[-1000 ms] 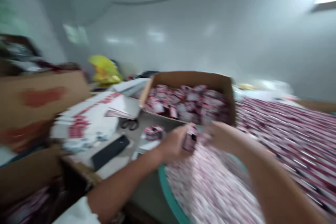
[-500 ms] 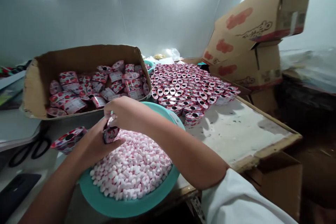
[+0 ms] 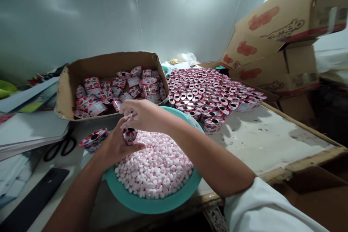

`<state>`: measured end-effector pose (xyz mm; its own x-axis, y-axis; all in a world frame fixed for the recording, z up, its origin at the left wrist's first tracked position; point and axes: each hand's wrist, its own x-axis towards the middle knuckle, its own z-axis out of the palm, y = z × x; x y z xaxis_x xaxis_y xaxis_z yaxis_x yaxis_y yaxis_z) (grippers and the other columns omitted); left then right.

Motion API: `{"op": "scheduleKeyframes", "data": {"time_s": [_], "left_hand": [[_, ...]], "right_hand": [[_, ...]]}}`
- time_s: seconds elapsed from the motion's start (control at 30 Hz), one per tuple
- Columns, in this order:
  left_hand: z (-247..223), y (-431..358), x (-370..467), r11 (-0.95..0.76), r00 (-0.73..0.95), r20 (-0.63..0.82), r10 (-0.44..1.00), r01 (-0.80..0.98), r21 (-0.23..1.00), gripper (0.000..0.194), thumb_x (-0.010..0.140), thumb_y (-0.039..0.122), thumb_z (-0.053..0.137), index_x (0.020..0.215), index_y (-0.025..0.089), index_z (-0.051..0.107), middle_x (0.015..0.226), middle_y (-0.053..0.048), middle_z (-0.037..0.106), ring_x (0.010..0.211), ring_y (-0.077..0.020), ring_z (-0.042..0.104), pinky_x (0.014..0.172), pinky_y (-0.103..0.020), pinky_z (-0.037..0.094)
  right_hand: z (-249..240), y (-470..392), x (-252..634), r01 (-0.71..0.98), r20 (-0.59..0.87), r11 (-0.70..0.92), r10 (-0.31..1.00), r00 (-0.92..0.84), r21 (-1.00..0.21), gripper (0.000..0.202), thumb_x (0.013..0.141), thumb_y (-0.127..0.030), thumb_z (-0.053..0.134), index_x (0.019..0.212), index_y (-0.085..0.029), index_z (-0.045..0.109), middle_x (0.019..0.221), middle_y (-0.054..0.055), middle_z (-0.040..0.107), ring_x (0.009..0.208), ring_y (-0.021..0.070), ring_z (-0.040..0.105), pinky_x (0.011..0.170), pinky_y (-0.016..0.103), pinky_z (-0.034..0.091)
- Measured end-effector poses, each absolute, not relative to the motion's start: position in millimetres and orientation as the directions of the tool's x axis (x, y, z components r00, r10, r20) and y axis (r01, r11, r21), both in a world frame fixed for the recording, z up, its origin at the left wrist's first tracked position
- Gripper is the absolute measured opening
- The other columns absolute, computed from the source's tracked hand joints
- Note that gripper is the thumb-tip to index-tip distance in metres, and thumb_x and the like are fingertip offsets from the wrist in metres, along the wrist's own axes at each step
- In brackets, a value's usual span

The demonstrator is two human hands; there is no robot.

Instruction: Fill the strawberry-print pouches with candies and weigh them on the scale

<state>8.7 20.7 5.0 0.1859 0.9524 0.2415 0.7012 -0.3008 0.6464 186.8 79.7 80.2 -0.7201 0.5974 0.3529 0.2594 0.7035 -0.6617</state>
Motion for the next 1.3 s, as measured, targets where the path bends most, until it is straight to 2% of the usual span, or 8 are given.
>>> {"op": "scheduleKeyframes", "data": {"time_s": [0.13, 0.37, 0.53, 0.77, 0.83, 0.97, 1.17, 1.3], "left_hand": [[7.5, 19.7, 7.5, -0.311, 0.171, 0.264, 0.949, 0.625, 0.716, 0.1, 0.073, 0.059, 0.076, 0.148, 0.017, 0.026, 0.149, -0.017, 0.046, 0.14, -0.034, 0.043, 0.113, -0.046, 0.038], [7.5, 19.1, 8.2, -0.167, 0.088, 0.143, 0.986, 0.602, 0.78, 0.12, 0.068, 0.063, 0.078, 0.157, 0.025, 0.007, 0.158, -0.019, 0.034, 0.14, -0.0386, 0.042, 0.11, -0.05, 0.04], [6.7, 19.0, 8.6, -0.176, 0.082, 0.159, 0.984, 0.616, 0.768, 0.117, 0.069, 0.061, 0.079, 0.158, 0.022, 0.013, 0.158, -0.018, 0.034, 0.142, -0.0368, 0.04, 0.112, -0.049, 0.038], [8.2, 19.7, 10.2, -0.159, 0.042, 0.167, 0.985, 0.591, 0.791, 0.117, 0.068, 0.059, 0.08, 0.158, 0.017, 0.018, 0.159, -0.018, 0.033, 0.144, -0.0352, 0.038, 0.114, -0.045, 0.038], [8.1, 19.3, 10.7, -0.151, 0.033, 0.163, 0.986, 0.588, 0.794, 0.116, 0.068, 0.057, 0.08, 0.158, 0.017, 0.018, 0.157, -0.018, 0.036, 0.142, -0.0356, 0.04, 0.112, -0.045, 0.039], [9.0, 17.9, 10.9, -0.174, 0.045, 0.181, 0.982, 0.574, 0.8, 0.114, 0.066, 0.05, 0.083, 0.157, 0.018, 0.021, 0.158, -0.017, 0.036, 0.143, -0.0353, 0.038, 0.116, -0.046, 0.034], [12.1, 15.7, 9.4, -0.146, 0.065, 0.132, 0.989, 0.523, 0.84, 0.125, 0.061, 0.051, 0.087, 0.159, 0.015, 0.017, 0.157, -0.02, 0.035, 0.144, -0.0378, 0.036, 0.118, -0.047, 0.032], [6.4, 18.4, 8.3, -0.235, 0.009, 0.251, 0.968, 0.391, 0.89, 0.127, 0.063, 0.052, 0.086, 0.159, 0.017, 0.01, 0.162, -0.02, 0.024, 0.149, -0.0337, 0.026, 0.121, -0.043, 0.027]], "right_hand": [[82.1, 84.7, 193.9, 0.223, 0.425, 0.722, 0.596, -0.681, -0.655, 0.032, 0.09, -0.036, 0.064, 0.116, -0.017, 0.063, 0.105, 0.005, 0.069, 0.092, 0.013, 0.062, 0.078, 0.025, 0.046], [65.7, 110.8, 195.4, 0.317, 0.328, 0.775, 0.546, -0.771, -0.547, 0.015, 0.087, -0.029, 0.068, 0.092, -0.018, 0.076, 0.093, 0.005, 0.068, 0.084, 0.0135, 0.061, 0.075, 0.025, 0.046], [61.1, 110.5, 190.2, 0.289, 0.293, 0.793, 0.496, -0.817, -0.536, 0.013, 0.084, -0.026, 0.071, 0.091, -0.018, 0.078, 0.091, 0.006, 0.065, 0.082, 0.0146, 0.059, 0.072, 0.025, 0.046], [61.8, 102.3, 182.1, 0.262, 0.257, 0.792, 0.461, -0.85, -0.552, 0.027, 0.094, -0.026, 0.054, 0.078, -0.016, 0.073, 0.08, 0.005, 0.064, 0.077, 0.0148, 0.059, 0.07, 0.025, 0.044], [62.6, 102.2, 181.7, 0.291, 0.22, 0.776, 0.477, -0.851, -0.559, 0.017, 0.088, -0.028, 0.063, 0.09, -0.017, 0.076, 0.088, 0.005, 0.068, 0.079, 0.0157, 0.06, 0.069, 0.025, 0.045], [64.1, 102.2, 179.4, 0.398, 0.185, 0.707, 0.594, -0.783, -0.585, 0.032, 0.078, -0.032, 0.07, 0.108, -0.02, 0.074, 0.088, 0.004, 0.07, 0.074, 0.0162, 0.06, 0.064, 0.025, 0.044], [44.9, 123.5, 175.2, 0.505, 0.259, 0.59, 0.773, -0.579, -0.631, 0.035, 0.078, -0.05, 0.065, 0.088, -0.016, 0.07, 0.067, 0.001, 0.059, 0.061, 0.0142, 0.052, 0.055, 0.026, 0.039], [26.0, 143.6, 177.2, 0.464, 0.167, 0.509, 0.783, -0.599, -0.725, 0.025, 0.081, -0.038, 0.051, 0.075, -0.017, 0.061, 0.059, 0.003, 0.058, 0.053, 0.0153, 0.053, 0.051, 0.027, 0.041]]}}
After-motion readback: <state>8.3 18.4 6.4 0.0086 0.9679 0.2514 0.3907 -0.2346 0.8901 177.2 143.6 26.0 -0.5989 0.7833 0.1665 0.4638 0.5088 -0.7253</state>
